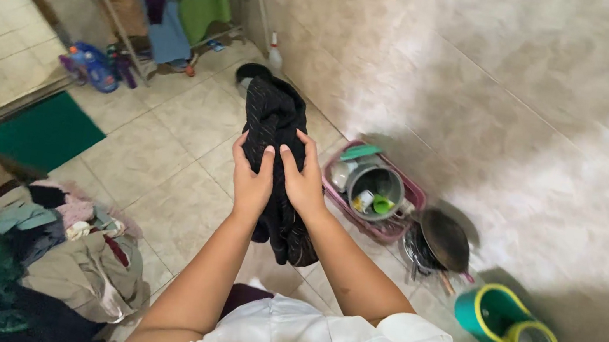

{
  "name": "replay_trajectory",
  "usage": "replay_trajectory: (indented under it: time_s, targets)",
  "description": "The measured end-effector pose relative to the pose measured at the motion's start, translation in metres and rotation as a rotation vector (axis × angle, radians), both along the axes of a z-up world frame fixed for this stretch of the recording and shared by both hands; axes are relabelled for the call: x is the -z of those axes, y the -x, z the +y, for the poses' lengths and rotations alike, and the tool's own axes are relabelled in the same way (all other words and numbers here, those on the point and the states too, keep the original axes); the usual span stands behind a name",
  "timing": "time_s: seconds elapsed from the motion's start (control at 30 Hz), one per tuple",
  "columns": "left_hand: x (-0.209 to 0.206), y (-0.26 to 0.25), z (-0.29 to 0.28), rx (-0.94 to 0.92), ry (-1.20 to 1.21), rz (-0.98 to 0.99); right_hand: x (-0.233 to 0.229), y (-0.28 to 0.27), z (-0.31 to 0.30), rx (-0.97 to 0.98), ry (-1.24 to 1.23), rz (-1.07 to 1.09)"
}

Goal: The person picks up clothes from a bed, walks to a different room, and places them on a pile.

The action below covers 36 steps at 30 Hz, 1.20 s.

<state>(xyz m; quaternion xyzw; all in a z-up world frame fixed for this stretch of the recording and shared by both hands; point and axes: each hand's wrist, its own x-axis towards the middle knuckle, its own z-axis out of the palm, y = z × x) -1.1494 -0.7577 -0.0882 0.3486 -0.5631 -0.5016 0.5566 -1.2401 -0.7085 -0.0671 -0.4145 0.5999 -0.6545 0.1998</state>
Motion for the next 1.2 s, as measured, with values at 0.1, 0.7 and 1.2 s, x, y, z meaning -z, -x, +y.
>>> replay_trajectory:
  time_s: [0.1,0.7,1.2]
  targets:
    - [-0.002,-0.004,-0.031,-0.056,-0.055,-0.02,0.008,0.002,-0.041,-0.057,-0.032,0.001]
    - [-0.009,-0.017,-0.304,-0.26,0.136,-0.056,0.0,-0.005,-0.33,-0.294,0.072,-0.078]
    - [0.005,-0.087,-0.428,-0.64,0.027,-0.095,0.004,-0.074,-0.492,-0.652,-0.055,-0.099]
